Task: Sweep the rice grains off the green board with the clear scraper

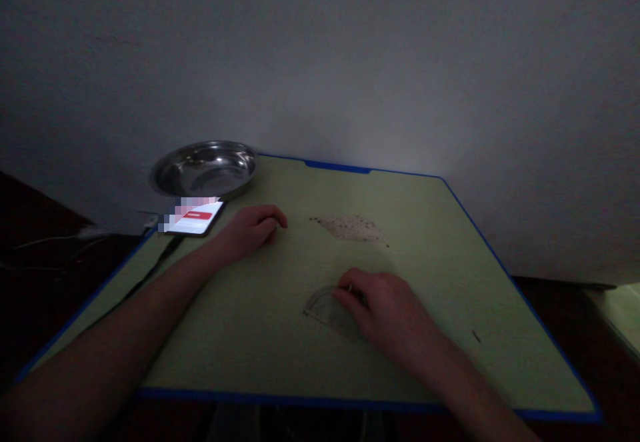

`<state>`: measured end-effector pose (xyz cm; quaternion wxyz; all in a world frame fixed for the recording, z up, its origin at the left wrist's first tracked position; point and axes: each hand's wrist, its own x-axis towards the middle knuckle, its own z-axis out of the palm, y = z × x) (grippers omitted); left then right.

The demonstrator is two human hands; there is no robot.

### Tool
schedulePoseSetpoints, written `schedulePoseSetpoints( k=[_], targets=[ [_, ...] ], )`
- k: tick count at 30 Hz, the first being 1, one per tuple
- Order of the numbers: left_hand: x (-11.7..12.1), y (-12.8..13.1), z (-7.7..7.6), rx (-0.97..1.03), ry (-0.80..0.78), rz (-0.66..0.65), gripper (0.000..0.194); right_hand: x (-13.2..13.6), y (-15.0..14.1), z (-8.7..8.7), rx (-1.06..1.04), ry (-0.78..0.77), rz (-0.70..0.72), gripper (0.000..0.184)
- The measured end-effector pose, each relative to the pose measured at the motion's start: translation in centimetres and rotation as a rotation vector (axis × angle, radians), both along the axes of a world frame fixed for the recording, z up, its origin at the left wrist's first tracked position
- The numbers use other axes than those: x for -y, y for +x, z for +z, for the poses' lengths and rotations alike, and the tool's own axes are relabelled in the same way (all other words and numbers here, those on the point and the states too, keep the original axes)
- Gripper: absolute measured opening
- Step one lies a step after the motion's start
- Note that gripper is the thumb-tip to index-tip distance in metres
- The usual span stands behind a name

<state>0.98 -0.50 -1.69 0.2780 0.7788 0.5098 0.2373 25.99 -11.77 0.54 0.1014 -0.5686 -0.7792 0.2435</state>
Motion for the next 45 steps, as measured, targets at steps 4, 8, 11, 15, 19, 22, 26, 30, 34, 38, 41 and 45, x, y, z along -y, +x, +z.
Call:
schedulePoseSetpoints(
  k=[4,8,11,15,19,22,26,30,34,38,41,45],
  targets=[
    [0.1,0.1,0.1,0.001,0.000,0.006,0.030,0.5,-0.4,0.3,-0.043,-0.008,0.005,0.021],
    [0.3,0.3,0.4,-0.023,-0.002,0.004,0.030,1.5,0.1,0.3,-0.100,-0.037,-0.002,0.023],
    [0.3,0.4,0.6,-0.033,-0.011,0.018,0.030,2.0,0.1,0.0,-0.099,-0.091,0.024,0.023],
    [0.4,0.3,0.6,-0.025,0.008,0.008,0.030,1.9,0.7,-0.6,-0.021,-0.042,-0.006,0.023],
    [0.4,0.3,0.5,-0.025,0.014,0.014,0.029,1.3,1.4,-0.7,0.003,0.009,-0.053,0.026],
    [0.4,0.3,0.5,-0.019,0.002,0.017,0.029,1.0,0.6,-0.5,0.012,0.034,-0.014,0.025],
    [0.3,0.3,0.4,-0.011,-0.004,0.013,0.029,0.6,-1.5,-0.1,0.065,0.075,0.041,0.021],
    [0.3,0.3,0.3,-0.025,0.011,0.008,0.030,0.3,-2.8,0.3,0.106,0.087,0.112,0.018],
    [0.4,0.4,0.5,-0.046,0.024,0.008,0.031,-0.1,-3.5,0.7,0.076,0.080,0.166,0.016],
    [0.5,0.4,0.6,-0.052,0.040,0.004,0.031,-0.8,-4.9,0.9,0.071,0.111,0.194,0.014],
    [0.4,0.3,0.5,-0.047,0.043,-0.005,0.030,-1.0,-6.4,1.0,0.100,0.142,0.262,0.014],
    [0.4,0.2,0.3,-0.037,0.053,-0.019,0.031,-0.4,-7.3,1.2,0.099,0.103,0.331,0.016]
  ],
)
